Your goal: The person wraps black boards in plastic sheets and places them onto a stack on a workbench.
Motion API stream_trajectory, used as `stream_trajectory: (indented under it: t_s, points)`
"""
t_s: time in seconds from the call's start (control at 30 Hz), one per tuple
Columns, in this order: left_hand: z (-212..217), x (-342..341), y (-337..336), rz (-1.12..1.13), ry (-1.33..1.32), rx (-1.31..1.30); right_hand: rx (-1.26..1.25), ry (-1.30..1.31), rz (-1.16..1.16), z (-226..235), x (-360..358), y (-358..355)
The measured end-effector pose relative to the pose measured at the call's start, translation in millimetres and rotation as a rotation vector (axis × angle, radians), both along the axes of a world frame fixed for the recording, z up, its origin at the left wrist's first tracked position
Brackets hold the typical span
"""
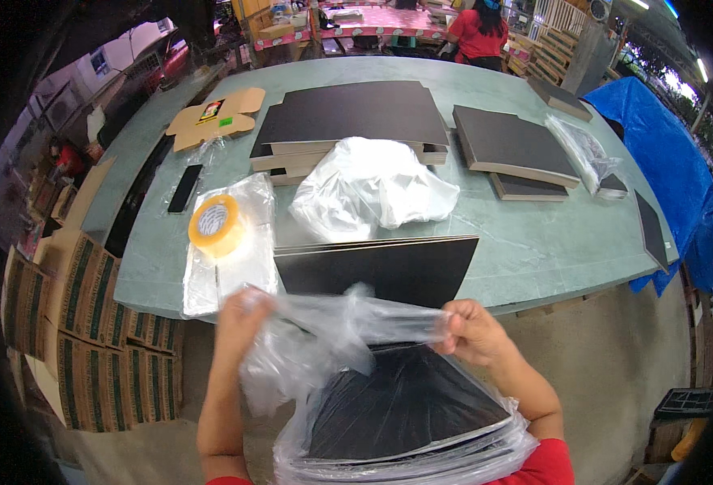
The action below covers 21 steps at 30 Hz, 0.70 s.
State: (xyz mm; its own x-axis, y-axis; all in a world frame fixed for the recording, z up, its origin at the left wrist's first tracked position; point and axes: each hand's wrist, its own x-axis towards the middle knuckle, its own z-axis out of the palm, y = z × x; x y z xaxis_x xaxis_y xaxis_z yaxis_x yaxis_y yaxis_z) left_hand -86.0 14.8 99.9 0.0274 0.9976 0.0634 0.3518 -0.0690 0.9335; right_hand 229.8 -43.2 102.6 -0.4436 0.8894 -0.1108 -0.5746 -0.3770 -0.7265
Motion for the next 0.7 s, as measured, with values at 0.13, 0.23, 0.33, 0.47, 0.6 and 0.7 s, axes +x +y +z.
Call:
stream_trajectory:
  t_s: [0.13, 0.23, 0.33, 0.47, 0.6, 0.7]
  points:
    - [35.9, 32.7, -17.0, 0.062, 0.112, 0.6, 0.279, -0.398, -0.009, 7.0, -15.9, 1.7]
    - [34.5, 98.2, -49.6, -0.736, 0.576, 0.265, 0.737, -0.521, -0.184, 52.9, -32.2, -0.9]
    - [24.6, 99.3, -38.7, -0.68, 0.139, 0.214, 0.83, -0.411, -0.466, 82.7, -36.9, -3.3]
    - [38.2, 99.7, -31.2, -0.484, -0.129, 0.266, 0.636, -0.589, -0.2, 49.6, -26.1, 24.8]
    - [44.9, 101.2, -21.3, -0.431, -0.24, -0.063, 0.455, -0.187, 0.185, 27.4, -13.9, 28.0]
    - [73.3, 98.6, -21.3, -0.591, -0.382, -0.046, 0.949, -0.418, 0.519, 7.8, -54.4, -6.3]
